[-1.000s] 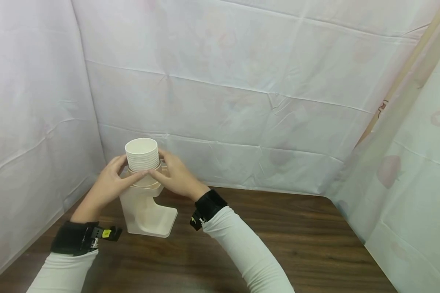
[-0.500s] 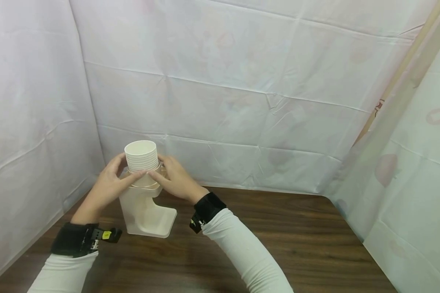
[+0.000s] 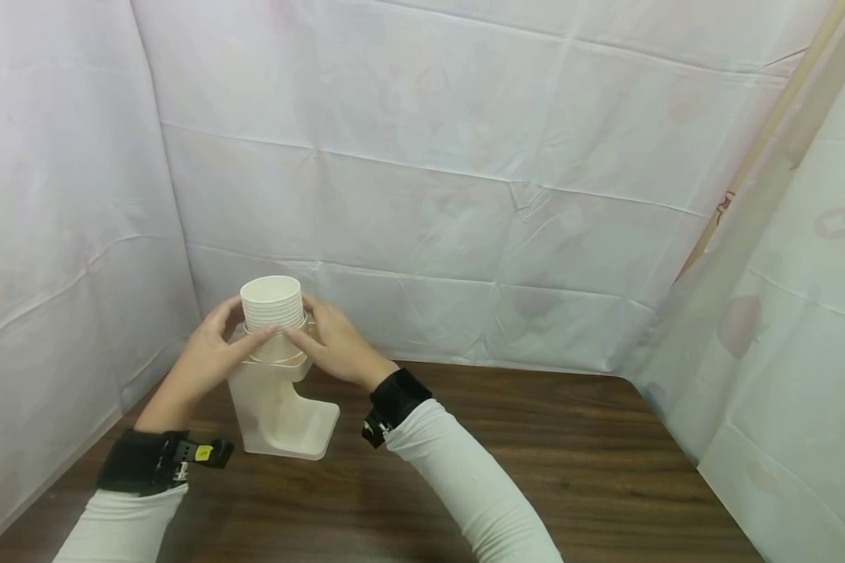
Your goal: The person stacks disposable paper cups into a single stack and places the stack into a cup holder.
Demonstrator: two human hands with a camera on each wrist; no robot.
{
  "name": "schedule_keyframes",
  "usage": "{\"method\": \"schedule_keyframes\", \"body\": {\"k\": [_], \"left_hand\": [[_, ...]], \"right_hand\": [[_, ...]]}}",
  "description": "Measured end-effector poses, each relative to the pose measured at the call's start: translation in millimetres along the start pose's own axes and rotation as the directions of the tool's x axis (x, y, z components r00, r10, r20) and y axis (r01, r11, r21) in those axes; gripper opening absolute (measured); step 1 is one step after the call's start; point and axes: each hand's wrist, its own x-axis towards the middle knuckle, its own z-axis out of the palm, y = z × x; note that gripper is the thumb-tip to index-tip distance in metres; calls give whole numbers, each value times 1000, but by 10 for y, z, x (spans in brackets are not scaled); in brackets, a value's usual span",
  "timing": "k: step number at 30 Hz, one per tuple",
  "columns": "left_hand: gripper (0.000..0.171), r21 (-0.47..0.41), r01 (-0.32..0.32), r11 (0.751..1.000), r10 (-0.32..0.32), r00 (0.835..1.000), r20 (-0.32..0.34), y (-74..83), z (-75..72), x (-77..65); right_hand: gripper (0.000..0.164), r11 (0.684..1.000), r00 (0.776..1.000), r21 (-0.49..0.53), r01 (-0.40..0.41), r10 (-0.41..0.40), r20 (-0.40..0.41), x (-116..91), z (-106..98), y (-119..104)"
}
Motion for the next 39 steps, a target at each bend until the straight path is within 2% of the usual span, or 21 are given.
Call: {"method": "schedule_keyframes", "body": {"k": [5,8,14,22,29,36,39], "left_hand": [[82,-58,-12,998,11,1000,-21,14,-13,25],[79,-84,-20,996,18,1000,-26,21,-15,36],[78,-93,-7,996,5,1000,-17,17,-14,31],[79,-69,18,997,-19,1000,-15,5,-12,20],[79,-42,13,999,-14,999,-28,-15,1,-2],[80,5,15,1000,-15,999,-34,-22,3,-20],[81,14,23,1000,-22,999,-29,-29,0,-31]], "right_hand": [[63,978,998,210,5,7,-57,102,8,-53],[61,962,997,272,-25,43,-60,136,9,-68],[57,960,996,271,-72,86,-38,136,4,-52],[55,964,996,260,-55,70,-48,119,1,-50],[57,959,996,275,-71,85,-40,97,29,-28],[61,974,992,201,-101,115,-58,43,32,-54],[62,971,990,208,-119,132,-53,23,46,-60]]}}
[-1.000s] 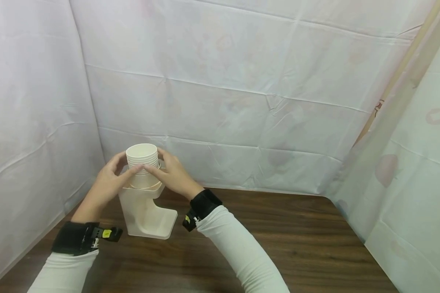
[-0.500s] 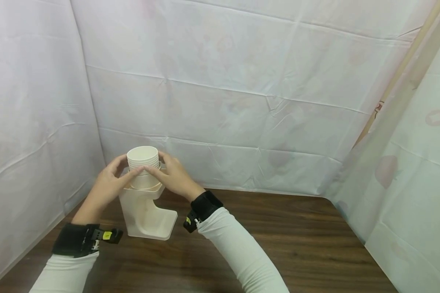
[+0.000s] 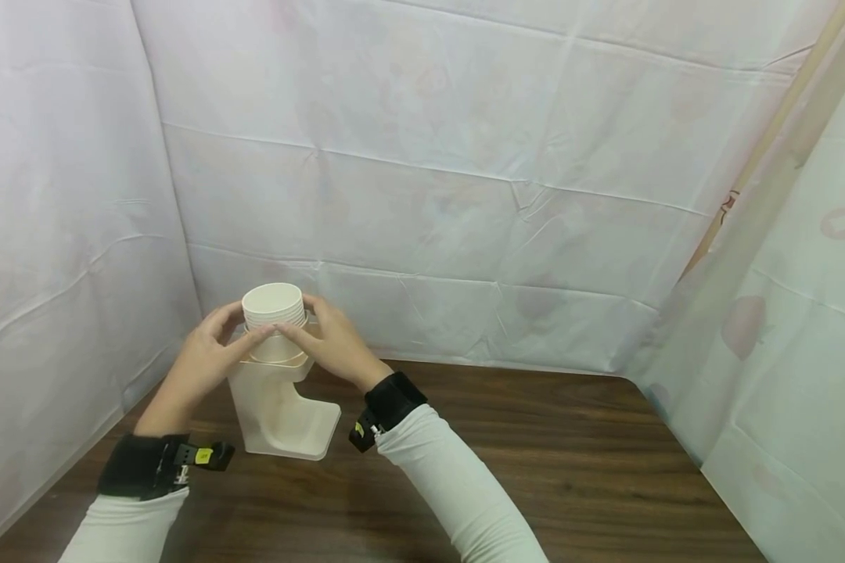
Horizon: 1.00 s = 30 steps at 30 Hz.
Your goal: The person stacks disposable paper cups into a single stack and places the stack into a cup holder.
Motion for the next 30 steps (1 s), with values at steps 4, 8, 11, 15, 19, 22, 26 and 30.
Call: {"method": "schedule_keyframes", "body": {"k": [4,8,11,15,19,22,26,30], "left_hand": [[81,12,3,1000,-3,1000,1,-1,-8,-5],[81,26,-1,1000,1,1000,0,4,-18,-9],[82,33,-2,999,2,1000,4,6,-16,-13],[82,43,-1,999,1,1000,8,7,-18,-7],[82,37,-1,999,0,1000,15,5,-16,0],[83,27,3,1000,-4,1000,15,-2,-7,-4],[83,10,10,1000,-10,1000,11,-10,10,-14],[83,-11,6,1000,-6,1000,3,-18,19,-30]], "right_hand": [[65,1000,1000,-1,-20,20,1,-17,4,-5],[66,999,999,-18,-37,37,5,-31,5,-9],[65,998,999,-18,-52,52,6,-40,13,-1],[65,997,997,1,-75,75,6,-35,20,-1],[66,997,997,-2,-82,82,7,-27,12,0],[66,997,997,-2,-77,77,3,-27,16,8],[66,997,997,12,-78,79,-9,-43,32,21],[67,996,996,30,-87,87,-14,-72,52,27]]}}
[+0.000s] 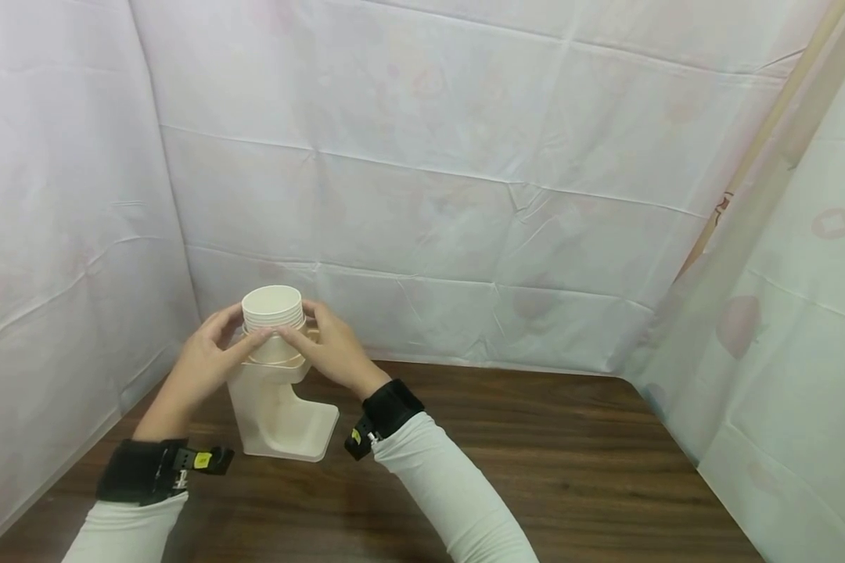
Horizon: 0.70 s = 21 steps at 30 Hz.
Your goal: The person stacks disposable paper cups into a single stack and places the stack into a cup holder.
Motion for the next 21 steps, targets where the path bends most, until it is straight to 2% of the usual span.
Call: {"method": "schedule_keyframes", "body": {"k": [4,9,12,16,21], "left_hand": [[83,-15,-14,1000,14,1000,-17,4,-10,-42],[79,-30,-54,998,52,998,-42,30,-38,-102],[76,-42,-84,996,81,995,-54,42,-47,-130],[76,-58,-103,993,100,993,-57,36,-44,-179],[77,-75,-95,993,91,994,-62,42,-23,-245]], "right_hand": [[68,1000,1000,-23,14,-14,-8,-35,1,-1],[69,988,997,-139,63,-67,-24,-91,-36,16],[67,981,994,-172,94,-101,-33,-130,-66,39],[67,986,994,-136,96,-102,-43,-196,-102,61],[67,992,996,-98,77,-80,-28,-288,-161,69]]}}
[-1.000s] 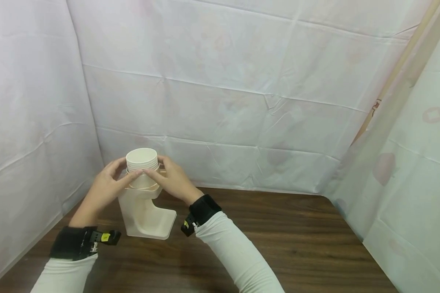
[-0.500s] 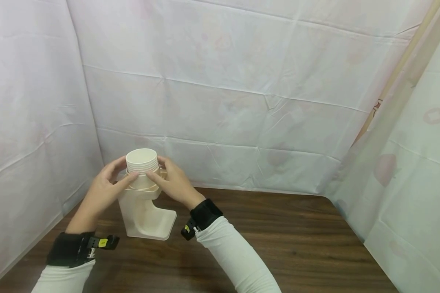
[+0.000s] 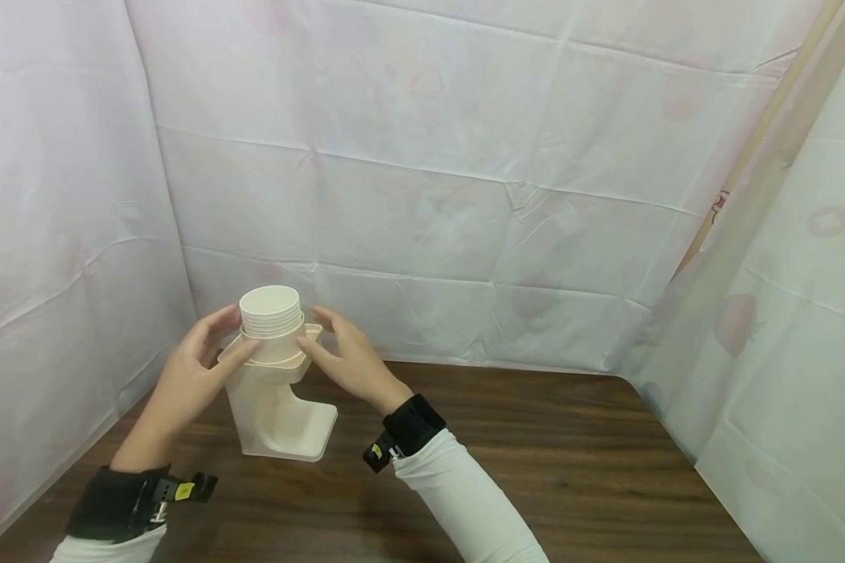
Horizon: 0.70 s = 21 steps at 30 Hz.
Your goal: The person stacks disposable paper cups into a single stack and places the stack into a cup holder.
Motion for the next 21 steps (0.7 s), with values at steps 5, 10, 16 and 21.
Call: {"method": "schedule_keyframes", "body": {"k": [5,10,16,21], "left_hand": [[73,13,-9,1000,9,1000,-6,26,6,-77],[70,19,-24,1000,24,1000,-12,51,-2,-168],[67,-20,-30,999,30,999,-20,67,12,-226],[63,-67,-62,996,60,998,-34,86,68,-249]], "right_hand": [[67,999,999,-32,5,-4,34,-111,-54,20],[66,999,998,-31,-21,23,50,-231,-106,64],[66,998,997,-49,-48,50,53,-373,-210,125],[64,997,997,-45,-63,65,50,-480,-287,179]]}}
